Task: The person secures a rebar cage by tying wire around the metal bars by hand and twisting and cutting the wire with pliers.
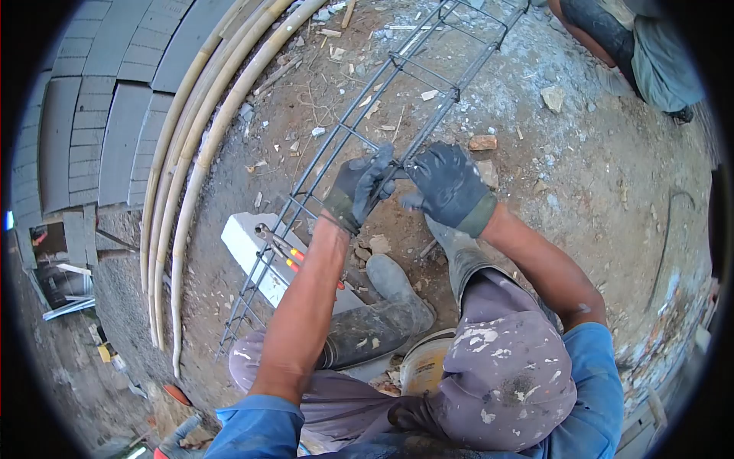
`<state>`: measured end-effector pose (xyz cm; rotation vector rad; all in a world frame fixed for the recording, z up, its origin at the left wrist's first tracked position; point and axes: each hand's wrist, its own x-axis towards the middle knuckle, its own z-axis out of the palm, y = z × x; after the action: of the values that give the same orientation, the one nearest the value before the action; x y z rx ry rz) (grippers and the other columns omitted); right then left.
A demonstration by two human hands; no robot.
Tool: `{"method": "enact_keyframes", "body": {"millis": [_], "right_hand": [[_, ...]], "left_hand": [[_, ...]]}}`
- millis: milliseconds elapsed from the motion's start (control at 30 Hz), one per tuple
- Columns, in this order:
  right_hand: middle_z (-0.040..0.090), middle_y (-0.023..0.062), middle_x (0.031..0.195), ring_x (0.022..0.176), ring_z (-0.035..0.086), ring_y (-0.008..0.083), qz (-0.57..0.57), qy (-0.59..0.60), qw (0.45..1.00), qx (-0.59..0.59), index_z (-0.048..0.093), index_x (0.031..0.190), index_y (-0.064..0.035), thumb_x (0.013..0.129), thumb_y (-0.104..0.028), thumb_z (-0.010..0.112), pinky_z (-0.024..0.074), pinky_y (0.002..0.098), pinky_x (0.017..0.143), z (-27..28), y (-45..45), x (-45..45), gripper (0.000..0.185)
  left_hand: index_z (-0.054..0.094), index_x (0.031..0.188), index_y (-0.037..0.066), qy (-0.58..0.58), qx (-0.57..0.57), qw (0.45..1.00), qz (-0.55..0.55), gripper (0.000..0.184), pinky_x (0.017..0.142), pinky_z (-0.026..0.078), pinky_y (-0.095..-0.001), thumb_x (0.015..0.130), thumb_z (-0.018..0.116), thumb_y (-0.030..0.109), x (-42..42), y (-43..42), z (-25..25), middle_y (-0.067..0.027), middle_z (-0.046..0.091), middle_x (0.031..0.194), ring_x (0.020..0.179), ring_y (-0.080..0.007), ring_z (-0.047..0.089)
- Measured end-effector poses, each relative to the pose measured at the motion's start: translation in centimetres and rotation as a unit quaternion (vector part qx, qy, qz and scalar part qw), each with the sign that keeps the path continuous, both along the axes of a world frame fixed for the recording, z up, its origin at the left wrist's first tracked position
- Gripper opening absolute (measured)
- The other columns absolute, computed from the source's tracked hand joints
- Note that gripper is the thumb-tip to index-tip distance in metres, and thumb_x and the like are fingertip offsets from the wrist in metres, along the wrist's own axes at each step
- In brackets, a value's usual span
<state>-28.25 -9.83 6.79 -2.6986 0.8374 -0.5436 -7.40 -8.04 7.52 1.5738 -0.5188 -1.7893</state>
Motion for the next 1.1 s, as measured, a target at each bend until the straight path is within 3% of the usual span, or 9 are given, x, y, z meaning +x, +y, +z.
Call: {"method": "enact_keyframes", "body": {"millis": [67, 233, 300, 567, 700, 800, 900, 1033, 1100], "right_hand": [[0.055, 0.0128, 0.08, 0.079, 0.055, 0.0281, -0.029, -0.029, 0.993, -0.109, 0.058, 0.087, -0.0023, 0.077, -0.012, 0.056, 0.0423, 0.0413, 0.069, 0.1, 0.4, 0.9, 0.014], [0.054, 0.013, 0.077, 0.074, 0.054, 0.0269, 0.007, 0.043, 0.987, -0.154, 0.057, 0.085, -0.0006, 0.076, -0.011, 0.055, 0.0416, 0.0396, 0.063, 0.5, -0.1, 1.4, 0.014], [0.054, 0.0135, 0.076, 0.075, 0.055, 0.027, 0.027, 0.076, 0.985, -0.153, 0.057, 0.084, -0.0003, 0.075, -0.011, 0.055, 0.0423, 0.0396, 0.063, 0.9, -0.4, 1.5, 0.014], [0.057, 0.0189, 0.085, 0.079, 0.059, 0.0362, -0.056, -0.022, 0.987, 0.147, 0.055, 0.095, 0.0024, 0.083, -0.012, 0.055, 0.048, 0.0462, 0.07, 2.1, -0.5, 2.4, 0.018], [0.057, 0.0192, 0.085, 0.081, 0.059, 0.0381, -0.137, -0.148, 0.963, 0.179, 0.054, 0.099, 0.0008, 0.085, -0.016, 0.056, 0.0479, 0.0475, 0.071, -0.4, 3.1, 1.6, 0.022], [0.058, 0.0175, 0.086, 0.081, 0.06, 0.0362, -0.204, -0.105, 0.953, 0.197, 0.054, 0.103, -0.0011, 0.085, -0.014, 0.057, 0.0485, 0.0458, 0.07, 0.4, 4.0, 1.1, 0.023], [0.059, 0.0145, 0.087, 0.079, 0.062, 0.0327, -0.093, 0.078, 0.99, 0.073, 0.057, 0.104, -0.0039, 0.082, -0.012, 0.059, 0.0495, 0.0432, 0.071, 2.8, 2.2, 0.8, 0.024], [0.061, 0.0118, 0.084, 0.078, 0.063, 0.0289, -0.092, -0.025, 0.995, 0.036, 0.064, 0.093, -0.0099, 0.076, -0.007, 0.061, 0.0506, 0.0388, 0.065, 2.7, -2.1, 1.1, 0.017], [0.065, 0.009, 0.077, 0.069, 0.064, 0.0233, -0.116, -0.236, 0.963, 0.058, 0.066, 0.089, -0.0073, 0.079, -0.005, 0.062, 0.05, 0.0332, 0.056, 0.8, -2.9, 1.3, 0.011]], "left_hand": [[0.067, 0.103, 0.002, -0.013, -0.005, 1.0, -0.005, 0.024, 0.052, 0.047, -0.0186, 0.089, 0.065, 0.022, -0.6, -0.6, -0.4, -0.0026, 0.065, 0.079, 0.062, -0.0073, 0.058], [0.068, 0.096, 0.004, -0.037, -0.047, 0.998, -0.025, 0.028, 0.045, 0.043, -0.0195, 0.087, 0.069, 0.03, -0.7, -0.4, -1.6, -0.001, 0.065, 0.076, 0.053, -0.0063, 0.055], [0.067, 0.088, 0.005, -0.134, -0.046, 0.99, -0.025, 0.029, 0.046, 0.043, -0.0194, 0.084, 0.072, 0.034, -1.1, -0.4, -1.2, -0.0012, 0.065, 0.073, 0.052, -0.0061, 0.056], [0.068, 0.079, 0.006, -0.164, -0.069, 0.984, -0.023, 0.027, 0.047, 0.043, -0.021, 0.084, 0.072, 0.033, -1.2, -0.7, -1.2, -0.0006, 0.065, 0.068, 0.052, -0.0065, 0.057], [0.07, 0.077, 0.006, -0.206, -0.055, 0.976, -0.046, 0.025, 0.046, 0.043, -0.0217, 0.084, 0.072, 0.03, -1.2, -1.1, -2.0, -0.0008, 0.065, 0.066, 0.05, -0.0067, 0.057], [0.07, 0.076, 0.005, -0.201, -0.072, 0.976, -0.048, 0.024, 0.044, 0.042, -0.0224, 0.084, 0.071, 0.027, -1.2, -0.9, -2.1, -0.0012, 0.064, 0.064, 0.049, -0.0068, 0.056], [0.069, 0.076, 0.004, -0.2, -0.081, 0.976, -0.036, 0.023, 0.044, 0.042, -0.0233, 0.084, 0.071, 0.026, -1.4, -0.8, -1.2, -0.002, 0.063, 0.062, 0.048, -0.0069, 0.055], [0.068, 0.074, 0.003, -0.189, -0.075, 0.979, -0.021, 0.024, 0.043, 0.041, -0.0235, 0.084, 0.071, 0.024, -1.5, -1.0, -0.9, -0.0027, 0.063, 0.061, 0.047, -0.0071, 0.055], [0.068, 0.074, 0.003, -0.205, -0.047, 0.976, -0.045, 0.021, 0.042, 0.041, -0.0223, 0.083, 0.071, 0.022, -1.4, -1.1, -0.6, -0.0026, 0.063, 0.062, 0.048, -0.0076, 0.055]]}}
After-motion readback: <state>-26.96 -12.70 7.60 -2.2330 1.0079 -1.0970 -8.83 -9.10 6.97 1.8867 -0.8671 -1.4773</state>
